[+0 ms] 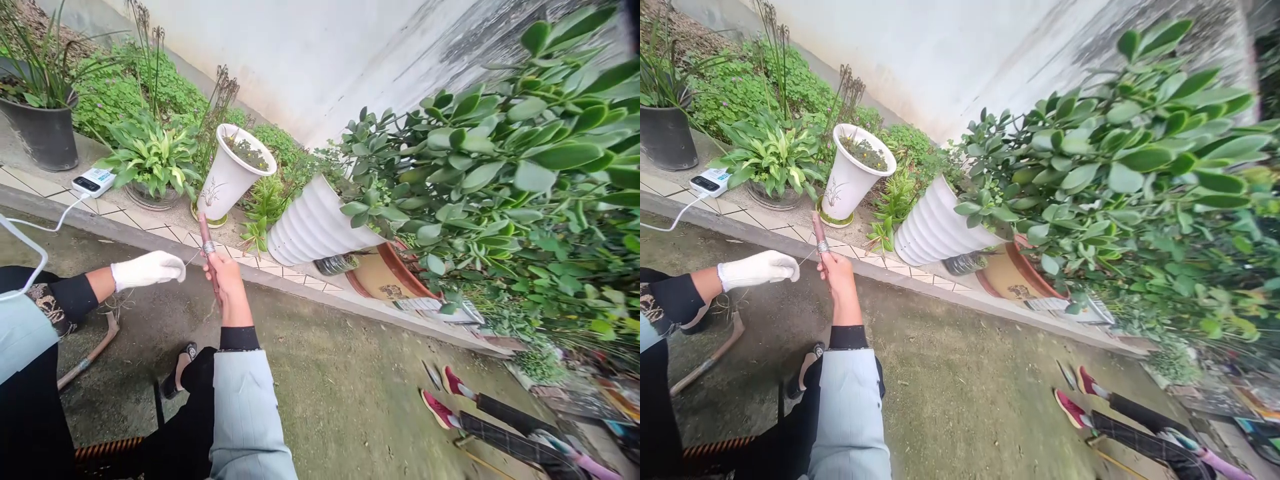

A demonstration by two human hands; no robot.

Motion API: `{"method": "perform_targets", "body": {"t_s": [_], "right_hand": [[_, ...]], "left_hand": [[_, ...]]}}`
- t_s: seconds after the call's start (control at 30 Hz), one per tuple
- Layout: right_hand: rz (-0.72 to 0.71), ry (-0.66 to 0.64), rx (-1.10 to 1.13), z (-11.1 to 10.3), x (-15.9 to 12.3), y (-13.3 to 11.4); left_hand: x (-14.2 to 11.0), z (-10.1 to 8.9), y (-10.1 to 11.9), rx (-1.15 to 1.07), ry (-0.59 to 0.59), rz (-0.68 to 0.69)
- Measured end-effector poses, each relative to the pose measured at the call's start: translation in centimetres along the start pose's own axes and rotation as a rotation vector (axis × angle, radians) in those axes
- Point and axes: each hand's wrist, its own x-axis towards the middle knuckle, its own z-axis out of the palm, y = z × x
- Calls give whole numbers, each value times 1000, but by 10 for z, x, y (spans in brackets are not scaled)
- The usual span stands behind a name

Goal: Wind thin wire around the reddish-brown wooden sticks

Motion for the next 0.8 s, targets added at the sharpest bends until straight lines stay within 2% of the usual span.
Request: {"method": "perform_targets", "body": {"t_s": [0.1, 0.13, 0.2, 0.23, 0.3, 0.33, 0.37, 0.4, 0.43, 0.5, 0.57, 0.6, 0.63, 0.7, 0.73, 0.8], "right_hand": [[42, -23, -650, 4, 1, 7], [63, -92, -827, 7, -1, 9], [145, -372, -1003, 10, -9, 8], [195, -565, -994, 8, -14, 6], [234, -929, -812, 0, -24, -3], [204, -1023, -676, -6, -29, -8], [165, -1040, -542, -12, -33, -13], [108, -989, -403, -18, -35, -16], [33, -853, -250, -22, -36, -17], [-103, -454, -8, -25, -32, -16], [-148, -76, -15, -24, -24, -9], [-134, 44, -135, -22, -20, -5], [-106, 111, -302, -21, -17, -2], [-52, 124, -619, -22, -13, 3], [-35, 100, -702, -23, -13, 4], [7, 44, -696, -24, -14, 5]], "left_hand": [[-4, 5, -1, 317, -69, 26], [-6, 8, -1, 396, -93, 30], [-8, 11, -1, 464, -141, 38], [-8, 11, 0, 447, -166, 40], [-8, 9, -1, 310, -219, 28], [-7, 8, -2, 212, -241, 12], [-6, 7, -4, 104, -244, -4], [-5, 6, -6, -2, -236, -16], [-4, 5, -7, -95, -227, -20], [-3, 7, -9, -216, -246, -17], [-3, 9, -8, -254, -317, -22], [-3, 10, -7, -250, -353, -30], [-3, 11, -5, -243, -369, -36], [-3, 10, 0, -251, -372, -50], [-3, 9, 1, -270, -371, -62], [-3, 7, 2, -319, -390, -104]]}}
